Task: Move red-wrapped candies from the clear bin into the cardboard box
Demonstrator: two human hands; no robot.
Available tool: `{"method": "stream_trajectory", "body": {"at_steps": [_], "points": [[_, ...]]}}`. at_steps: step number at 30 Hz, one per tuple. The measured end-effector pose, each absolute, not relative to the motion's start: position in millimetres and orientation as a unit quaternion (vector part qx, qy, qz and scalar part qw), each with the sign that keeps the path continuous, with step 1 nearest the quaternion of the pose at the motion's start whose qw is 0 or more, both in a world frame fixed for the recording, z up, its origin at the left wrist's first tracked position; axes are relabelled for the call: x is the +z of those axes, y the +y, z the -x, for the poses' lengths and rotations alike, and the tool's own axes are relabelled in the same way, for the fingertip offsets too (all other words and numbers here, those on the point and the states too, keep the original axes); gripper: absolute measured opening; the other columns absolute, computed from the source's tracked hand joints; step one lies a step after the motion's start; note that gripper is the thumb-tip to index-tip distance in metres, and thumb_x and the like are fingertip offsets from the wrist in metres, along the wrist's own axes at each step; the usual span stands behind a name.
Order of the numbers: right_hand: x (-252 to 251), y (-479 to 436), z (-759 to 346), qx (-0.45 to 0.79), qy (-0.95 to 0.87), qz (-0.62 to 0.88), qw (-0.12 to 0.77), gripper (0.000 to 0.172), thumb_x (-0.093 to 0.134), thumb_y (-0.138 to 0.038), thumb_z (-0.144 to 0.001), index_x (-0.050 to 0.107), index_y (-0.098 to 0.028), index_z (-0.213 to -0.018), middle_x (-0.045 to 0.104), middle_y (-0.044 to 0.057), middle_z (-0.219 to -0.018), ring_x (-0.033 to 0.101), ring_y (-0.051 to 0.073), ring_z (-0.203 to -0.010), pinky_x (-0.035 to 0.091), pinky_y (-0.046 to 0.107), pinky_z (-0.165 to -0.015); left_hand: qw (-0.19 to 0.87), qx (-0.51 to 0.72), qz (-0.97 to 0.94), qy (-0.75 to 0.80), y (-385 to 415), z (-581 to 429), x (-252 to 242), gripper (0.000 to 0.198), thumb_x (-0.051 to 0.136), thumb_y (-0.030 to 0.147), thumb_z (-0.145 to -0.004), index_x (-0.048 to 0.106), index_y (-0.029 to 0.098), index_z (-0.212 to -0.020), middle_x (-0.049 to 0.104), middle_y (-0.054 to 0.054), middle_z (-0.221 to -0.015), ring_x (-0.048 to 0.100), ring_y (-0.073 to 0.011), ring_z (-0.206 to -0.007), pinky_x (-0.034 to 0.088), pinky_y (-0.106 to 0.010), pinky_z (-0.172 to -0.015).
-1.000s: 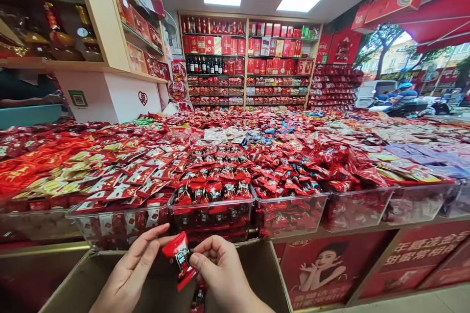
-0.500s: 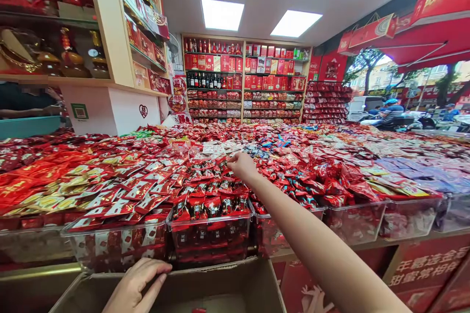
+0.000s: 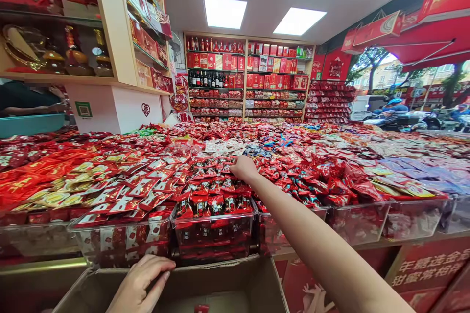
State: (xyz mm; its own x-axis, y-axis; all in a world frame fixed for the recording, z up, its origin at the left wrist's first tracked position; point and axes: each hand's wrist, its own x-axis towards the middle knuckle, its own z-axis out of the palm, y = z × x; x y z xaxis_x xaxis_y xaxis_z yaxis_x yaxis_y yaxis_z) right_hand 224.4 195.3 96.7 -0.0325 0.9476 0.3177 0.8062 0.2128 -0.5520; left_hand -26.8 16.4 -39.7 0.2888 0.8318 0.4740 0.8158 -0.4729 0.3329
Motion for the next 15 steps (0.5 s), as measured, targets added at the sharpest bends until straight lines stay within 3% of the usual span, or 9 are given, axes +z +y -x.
{"method": "stream_trajectory", "body": {"at_steps": [6,12,15], "points": [[97.9,197.3,-222.8,0.109,-0.727,0.594,0.328,0.016,0.052,-0.015,-0.065,0.065,-0.014,-0.074,0.062,0.005,-0.063,0.053,0.013,-0.059,0.036,0.021,-0.055,-0.005,0.310,-0.805,0.505,18.7,26.6,-41.6,0.012,0.050,0.023,-0.078,0.061,0.024,-0.083,0.067,-0.002,-0.082,0.060,-0.0193,-0.079,0.048,-0.030,-0.070],[104.1,197.9,-223.0,0.123,-0.739,0.574,0.331,0.016,0.050,-0.008,-0.063,0.066,-0.011,-0.067,0.061,0.006,-0.061,0.053,0.015,-0.060,0.037,0.024,-0.058,-0.020,0.307,-0.814,0.492,19.2,28.0,-42.0,0.012,0.050,0.021,-0.077,0.061,0.023,-0.083,0.067,-0.003,-0.082,0.060,-0.0192,-0.078,0.048,-0.030,-0.070],[119.1,182.4,-225.9,0.132,-0.747,0.548,0.352,0.019,0.047,-0.009,-0.067,0.064,-0.006,-0.074,0.062,0.011,-0.070,0.054,0.016,-0.066,0.037,0.026,-0.062,-0.021,0.306,-0.817,0.489,19.3,27.8,-42.2,0.012,0.050,0.021,-0.077,0.060,0.022,-0.083,0.067,-0.003,-0.082,0.059,-0.0193,-0.078,0.047,-0.031,-0.070]]}}
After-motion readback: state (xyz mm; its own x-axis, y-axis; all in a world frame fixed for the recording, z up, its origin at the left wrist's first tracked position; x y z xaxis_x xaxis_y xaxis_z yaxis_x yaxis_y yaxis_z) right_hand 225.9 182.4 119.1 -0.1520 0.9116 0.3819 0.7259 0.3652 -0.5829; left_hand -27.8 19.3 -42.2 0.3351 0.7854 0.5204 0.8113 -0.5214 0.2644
